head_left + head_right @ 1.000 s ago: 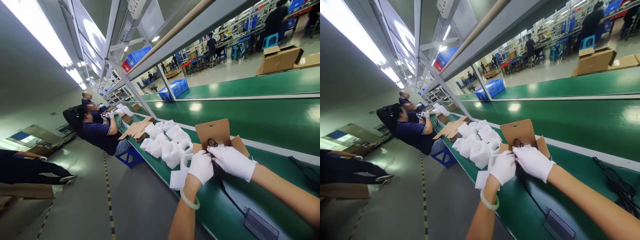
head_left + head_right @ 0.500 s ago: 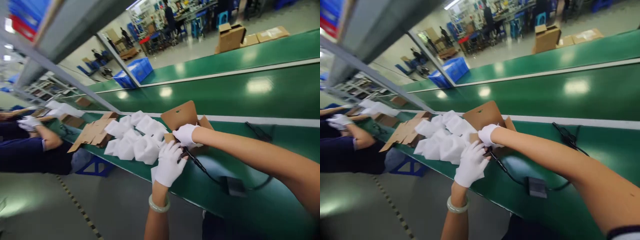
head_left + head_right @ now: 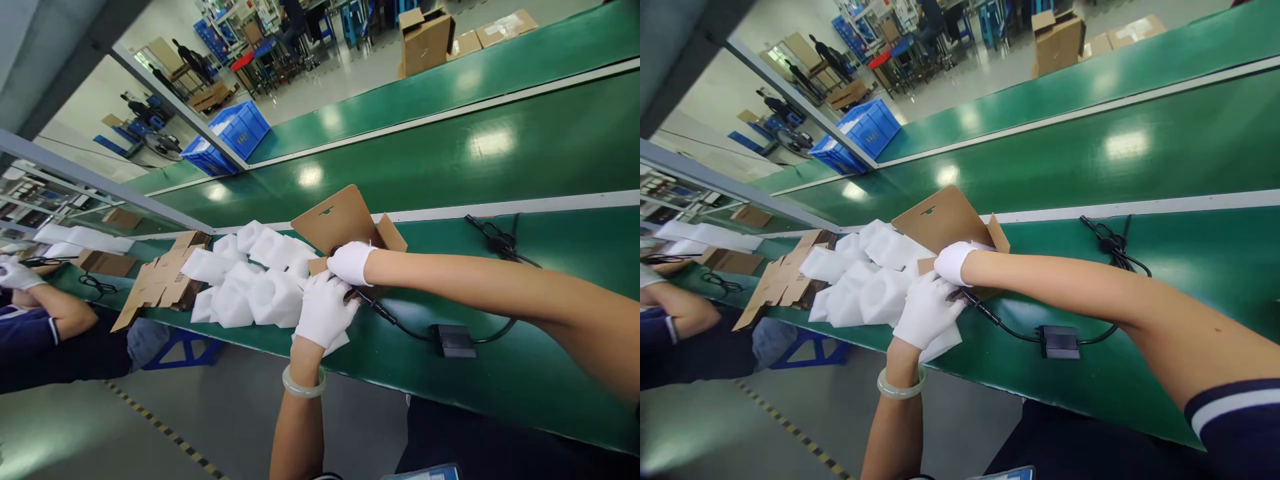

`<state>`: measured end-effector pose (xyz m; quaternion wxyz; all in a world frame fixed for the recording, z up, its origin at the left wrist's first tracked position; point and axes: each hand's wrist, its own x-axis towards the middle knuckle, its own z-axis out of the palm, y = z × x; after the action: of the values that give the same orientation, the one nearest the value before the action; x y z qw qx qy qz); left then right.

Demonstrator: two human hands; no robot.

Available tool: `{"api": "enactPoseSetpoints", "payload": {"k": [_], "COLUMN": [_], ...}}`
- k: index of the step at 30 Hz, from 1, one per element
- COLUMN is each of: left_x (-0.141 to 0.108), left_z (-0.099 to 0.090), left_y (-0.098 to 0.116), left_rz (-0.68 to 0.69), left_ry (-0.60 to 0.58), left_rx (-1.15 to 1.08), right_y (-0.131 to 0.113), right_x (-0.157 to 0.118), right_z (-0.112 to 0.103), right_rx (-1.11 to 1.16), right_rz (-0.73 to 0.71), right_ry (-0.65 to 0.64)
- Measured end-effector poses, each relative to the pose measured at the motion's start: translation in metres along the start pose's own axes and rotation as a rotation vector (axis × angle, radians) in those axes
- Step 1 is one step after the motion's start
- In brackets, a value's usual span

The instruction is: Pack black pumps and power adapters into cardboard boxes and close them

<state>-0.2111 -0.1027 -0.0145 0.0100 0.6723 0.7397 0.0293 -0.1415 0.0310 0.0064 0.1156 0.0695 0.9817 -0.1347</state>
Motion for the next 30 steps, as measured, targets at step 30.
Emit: {"api": "enactPoseSetpoints", "payload": {"k": [30], "left_x": [0.027], "left_z": [-0.006], "left_y": [0.005], "left_rz": [0.122], "left_ry": [-0.287], "left_rx": [0.166], "right_y": [0.039], "right_x": [-0.155], "right_z": [0.046], "right_rx": [0.015], "right_rz": [-0.059], "right_ry": [0.414]}}
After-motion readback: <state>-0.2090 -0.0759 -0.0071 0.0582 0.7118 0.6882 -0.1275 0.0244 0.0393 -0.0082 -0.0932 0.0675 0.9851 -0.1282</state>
